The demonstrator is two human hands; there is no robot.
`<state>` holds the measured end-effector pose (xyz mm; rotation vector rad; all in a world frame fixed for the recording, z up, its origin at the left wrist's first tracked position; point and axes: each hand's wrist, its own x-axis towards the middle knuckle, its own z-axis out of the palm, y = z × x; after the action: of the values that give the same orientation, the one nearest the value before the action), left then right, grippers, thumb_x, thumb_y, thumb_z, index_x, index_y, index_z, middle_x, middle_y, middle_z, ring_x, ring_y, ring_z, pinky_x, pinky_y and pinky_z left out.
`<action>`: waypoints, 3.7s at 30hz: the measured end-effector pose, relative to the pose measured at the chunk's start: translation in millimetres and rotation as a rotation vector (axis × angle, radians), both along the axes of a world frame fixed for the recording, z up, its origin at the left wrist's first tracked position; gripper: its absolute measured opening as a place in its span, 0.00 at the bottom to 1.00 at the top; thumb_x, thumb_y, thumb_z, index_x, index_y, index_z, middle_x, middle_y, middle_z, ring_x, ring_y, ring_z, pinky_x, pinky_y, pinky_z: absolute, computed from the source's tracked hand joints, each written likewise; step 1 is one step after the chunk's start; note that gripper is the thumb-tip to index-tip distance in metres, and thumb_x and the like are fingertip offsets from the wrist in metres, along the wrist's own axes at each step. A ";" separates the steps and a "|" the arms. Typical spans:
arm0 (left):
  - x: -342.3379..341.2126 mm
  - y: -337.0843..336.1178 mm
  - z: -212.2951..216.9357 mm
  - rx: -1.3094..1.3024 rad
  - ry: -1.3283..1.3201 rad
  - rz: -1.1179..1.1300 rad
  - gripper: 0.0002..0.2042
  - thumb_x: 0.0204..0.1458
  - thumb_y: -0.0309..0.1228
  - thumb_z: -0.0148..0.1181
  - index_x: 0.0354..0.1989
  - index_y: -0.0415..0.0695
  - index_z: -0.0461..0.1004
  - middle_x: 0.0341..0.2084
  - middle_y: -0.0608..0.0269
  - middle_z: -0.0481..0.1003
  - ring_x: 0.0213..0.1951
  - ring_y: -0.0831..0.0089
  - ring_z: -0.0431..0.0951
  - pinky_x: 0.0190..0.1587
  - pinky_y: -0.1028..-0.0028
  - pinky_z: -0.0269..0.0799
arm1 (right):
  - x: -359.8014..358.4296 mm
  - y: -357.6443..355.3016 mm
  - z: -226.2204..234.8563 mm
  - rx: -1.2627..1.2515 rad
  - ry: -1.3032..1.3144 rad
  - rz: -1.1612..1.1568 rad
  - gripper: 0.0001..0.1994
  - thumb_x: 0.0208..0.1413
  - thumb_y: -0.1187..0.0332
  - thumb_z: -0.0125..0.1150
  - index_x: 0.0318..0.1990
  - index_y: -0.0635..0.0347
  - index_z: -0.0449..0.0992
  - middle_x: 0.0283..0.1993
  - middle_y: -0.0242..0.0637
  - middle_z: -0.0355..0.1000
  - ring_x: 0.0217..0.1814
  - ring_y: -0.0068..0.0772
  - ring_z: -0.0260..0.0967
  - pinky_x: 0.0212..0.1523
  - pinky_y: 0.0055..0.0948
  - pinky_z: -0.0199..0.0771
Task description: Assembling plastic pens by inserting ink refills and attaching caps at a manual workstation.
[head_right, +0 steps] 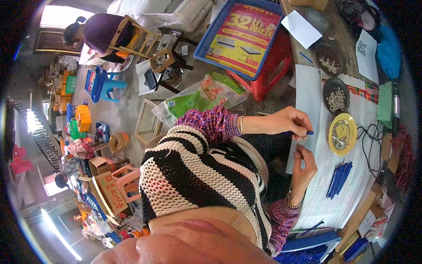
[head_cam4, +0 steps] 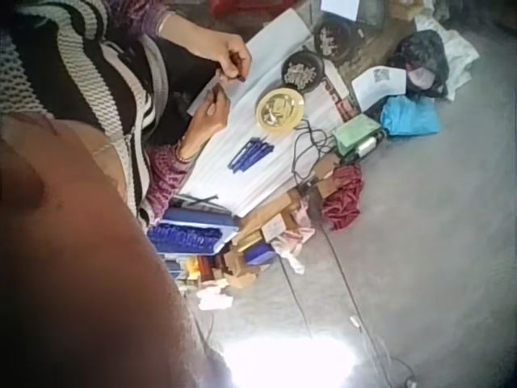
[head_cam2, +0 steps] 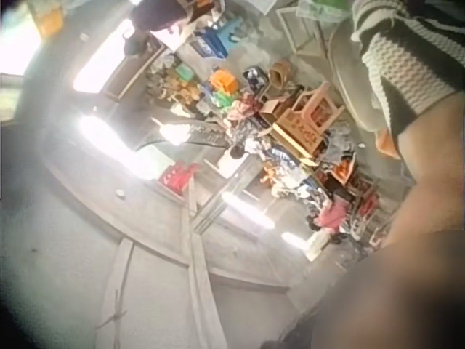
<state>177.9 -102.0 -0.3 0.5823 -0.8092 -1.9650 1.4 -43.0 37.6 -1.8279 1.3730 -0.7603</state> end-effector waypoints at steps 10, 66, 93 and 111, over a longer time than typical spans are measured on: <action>2.3 6.4 -5.0 -0.027 -0.057 0.003 0.07 0.48 0.21 0.59 0.36 0.36 0.74 0.23 0.63 0.75 0.20 0.83 0.70 0.21 0.84 0.63 | 0.9 -1.0 0.4 -0.020 -0.025 0.051 0.09 0.53 0.83 0.47 0.40 0.70 0.73 0.36 0.43 0.72 0.35 0.34 0.72 0.38 0.27 0.72; -14.7 4.1 -17.2 0.011 -0.253 -0.141 0.09 0.51 0.22 0.56 0.41 0.38 0.71 0.29 0.61 0.74 0.25 0.78 0.70 0.27 0.81 0.63 | -34.9 -85.8 -9.4 -0.413 0.122 -0.220 0.04 0.45 0.75 0.60 0.31 0.63 0.76 0.31 0.34 0.71 0.30 0.34 0.70 0.32 0.28 0.70; -91.1 42.5 -0.8 -0.051 -0.362 -0.480 0.09 0.51 0.22 0.57 0.41 0.38 0.72 0.29 0.64 0.75 0.28 0.79 0.72 0.31 0.80 0.68 | -61.9 82.8 -25.6 0.248 -1.019 -0.657 0.07 0.51 0.76 0.61 0.37 0.64 0.71 0.33 0.29 0.69 0.33 0.17 0.67 0.35 0.17 0.69; -92.9 41.3 -6.2 0.155 -0.219 -0.504 0.08 0.51 0.24 0.58 0.40 0.38 0.73 0.27 0.63 0.75 0.23 0.80 0.71 0.25 0.82 0.64 | -54.2 78.0 -18.9 0.196 -1.010 -0.732 0.10 0.50 0.76 0.61 0.40 0.66 0.71 0.34 0.32 0.71 0.35 0.20 0.69 0.38 0.17 0.71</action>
<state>85.1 -60.7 -6.5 0.7490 -1.0186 -2.4701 -52.8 35.0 18.7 -0.5257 1.2792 -1.5594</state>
